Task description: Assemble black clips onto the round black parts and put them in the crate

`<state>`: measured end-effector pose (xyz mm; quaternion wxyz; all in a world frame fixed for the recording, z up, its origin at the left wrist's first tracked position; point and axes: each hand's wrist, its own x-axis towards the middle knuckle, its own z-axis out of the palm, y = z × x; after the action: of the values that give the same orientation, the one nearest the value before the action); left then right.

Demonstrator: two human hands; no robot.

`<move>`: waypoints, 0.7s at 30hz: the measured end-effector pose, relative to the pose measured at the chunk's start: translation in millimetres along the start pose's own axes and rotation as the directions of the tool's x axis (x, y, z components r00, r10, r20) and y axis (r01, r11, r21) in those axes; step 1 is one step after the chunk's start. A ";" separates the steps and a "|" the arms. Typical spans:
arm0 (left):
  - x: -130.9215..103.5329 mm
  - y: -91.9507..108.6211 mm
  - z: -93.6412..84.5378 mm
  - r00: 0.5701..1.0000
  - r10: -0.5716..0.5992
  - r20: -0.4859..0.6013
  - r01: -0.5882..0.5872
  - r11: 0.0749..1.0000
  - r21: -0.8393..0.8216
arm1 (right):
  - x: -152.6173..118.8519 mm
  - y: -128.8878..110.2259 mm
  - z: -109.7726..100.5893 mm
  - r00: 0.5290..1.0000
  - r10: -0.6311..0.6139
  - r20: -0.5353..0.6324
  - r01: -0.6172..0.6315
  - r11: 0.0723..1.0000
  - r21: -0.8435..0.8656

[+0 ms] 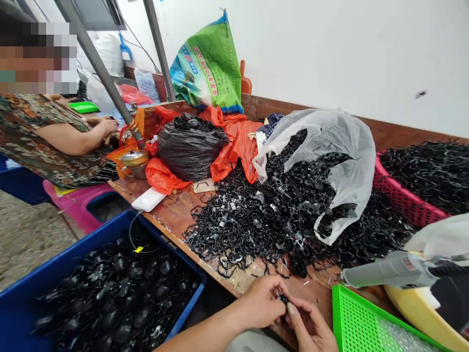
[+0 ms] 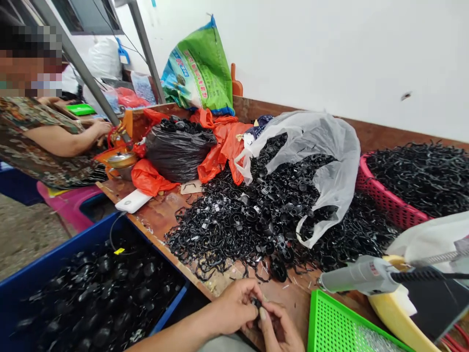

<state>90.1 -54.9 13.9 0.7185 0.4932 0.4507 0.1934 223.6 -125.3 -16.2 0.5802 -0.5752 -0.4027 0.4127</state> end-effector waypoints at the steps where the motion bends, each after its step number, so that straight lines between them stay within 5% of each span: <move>1: 0.6 2.0 -0.8 1.000 0.018 -0.011 -0.019 1.000 -0.023 | 1.4 -3.7 -2.3 0.999 0.050 0.022 -0.050 0.999 -0.005; 6: 1.0 14.5 -5.8 0.991 0.118 -0.065 -0.128 0.978 -0.165 | 6.2 -37.5 0.0 0.982 0.187 -0.018 -0.187 0.982 0.000; 11: 1.7 18.9 -2.1 0.972 0.198 -0.129 -0.211 0.973 -0.095 | 27.5 -72.1 8.6 1.000 0.001 -0.001 -0.001 0.999 -0.047; 15: 2.4 15.7 2.2 0.946 0.289 -0.144 -0.293 0.956 -0.008 | 40.1 -71.4 5.7 0.980 -0.183 0.082 0.199 0.935 -0.293; 21: -1.3 11.9 5.2 0.886 0.403 -0.228 -0.341 0.902 0.267 | 31.3 -59.2 -9.3 0.983 -0.085 0.164 0.162 0.821 -0.548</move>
<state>95.8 -53.4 25.5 0.5384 0.6148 0.4620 0.3445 243.7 -98.8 42.6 0.3843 -0.6637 -0.5795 0.2756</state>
